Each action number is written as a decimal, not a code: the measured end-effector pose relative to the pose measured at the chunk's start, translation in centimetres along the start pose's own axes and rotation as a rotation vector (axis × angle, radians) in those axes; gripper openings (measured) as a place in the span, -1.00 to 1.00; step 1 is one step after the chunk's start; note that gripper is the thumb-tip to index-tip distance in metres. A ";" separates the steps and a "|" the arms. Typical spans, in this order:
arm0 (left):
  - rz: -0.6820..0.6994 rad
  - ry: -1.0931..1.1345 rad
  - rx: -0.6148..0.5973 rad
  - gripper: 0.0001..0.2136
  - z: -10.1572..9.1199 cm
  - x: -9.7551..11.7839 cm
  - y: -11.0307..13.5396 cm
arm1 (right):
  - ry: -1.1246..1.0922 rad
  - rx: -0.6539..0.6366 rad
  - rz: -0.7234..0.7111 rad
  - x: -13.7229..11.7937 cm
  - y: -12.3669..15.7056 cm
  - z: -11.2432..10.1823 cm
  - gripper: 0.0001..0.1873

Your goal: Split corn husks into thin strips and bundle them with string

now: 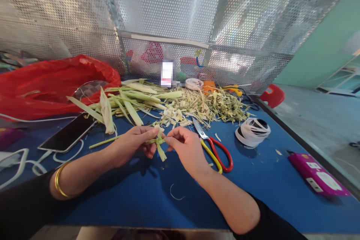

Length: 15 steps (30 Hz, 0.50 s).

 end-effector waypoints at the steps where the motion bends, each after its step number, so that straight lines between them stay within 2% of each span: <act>1: 0.002 -0.022 -0.001 -0.65 0.1 -0.1 0.0 | 0.027 0.008 -0.014 0.0 0.0 0.1 -0.82; 10: 0.018 -0.116 0.003 -0.85 0.8 0.0 0.4 | 0.151 0.009 -0.047 0.3 0.3 0.0 -0.88; 15: -0.011 -0.077 -0.034 -0.85 0.8 0.2 0.4 | 0.146 0.041 -0.031 0.3 0.3 -0.3 -0.88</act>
Point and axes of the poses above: each hand's wrist, its own y-axis away from the middle knuckle, its own z-axis out of the palm, x = y × z, the point moved 2 cm from there along -y, towards the middle knuckle, and after that the axes turned 3 degrees about z, right-handed, at the moved point
